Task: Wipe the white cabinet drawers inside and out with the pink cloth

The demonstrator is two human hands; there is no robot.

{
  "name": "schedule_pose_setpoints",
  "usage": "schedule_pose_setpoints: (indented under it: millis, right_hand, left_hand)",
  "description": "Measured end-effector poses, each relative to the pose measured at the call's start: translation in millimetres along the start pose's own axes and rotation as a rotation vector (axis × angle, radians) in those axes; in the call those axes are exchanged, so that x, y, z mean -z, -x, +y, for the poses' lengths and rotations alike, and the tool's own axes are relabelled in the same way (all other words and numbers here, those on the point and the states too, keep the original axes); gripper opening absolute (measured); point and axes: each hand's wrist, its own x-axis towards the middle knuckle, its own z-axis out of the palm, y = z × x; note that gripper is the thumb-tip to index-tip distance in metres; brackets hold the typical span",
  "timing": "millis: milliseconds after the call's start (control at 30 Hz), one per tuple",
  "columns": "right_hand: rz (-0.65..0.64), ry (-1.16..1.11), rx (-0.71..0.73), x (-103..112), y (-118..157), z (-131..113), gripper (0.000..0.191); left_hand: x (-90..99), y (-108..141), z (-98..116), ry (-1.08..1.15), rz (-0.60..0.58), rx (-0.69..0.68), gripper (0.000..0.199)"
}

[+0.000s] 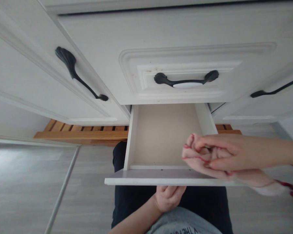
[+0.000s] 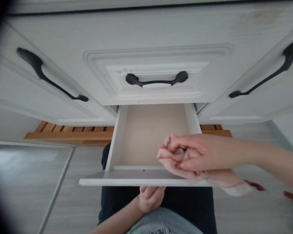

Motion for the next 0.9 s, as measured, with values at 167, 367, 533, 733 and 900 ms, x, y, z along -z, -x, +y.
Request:
schedule_pose_setpoints:
  millis: [167, 367, 533, 733, 900]
  right_hand:
    - [-0.02, -0.392, 0.775, -54, -108, -92, 0.039]
    - [-0.378, -0.583, 0.933, -123, -200, -163, 0.021]
    - [-0.713, -0.819, 0.89, -124, -198, -164, 0.016]
    - [-0.537, -0.789, 0.91, -124, -189, -139, 0.032]
    - [-0.463, -0.63, 0.813, -118, -168, -99, 0.042]
  left_hand:
    - [4.2, -2, -2, 0.001, -0.04, -0.018, 0.039]
    - [7.9, -2, -8, -0.015, -0.067, -0.078, 0.04]
    - [7.8, -5, -16, 0.01, -0.05, -0.137, 0.037]
    - [10.9, -8, -20, -0.023, -0.082, -0.214, 0.033]
    - [8.5, -4, -17, 0.013, -0.057, -0.151, 0.023]
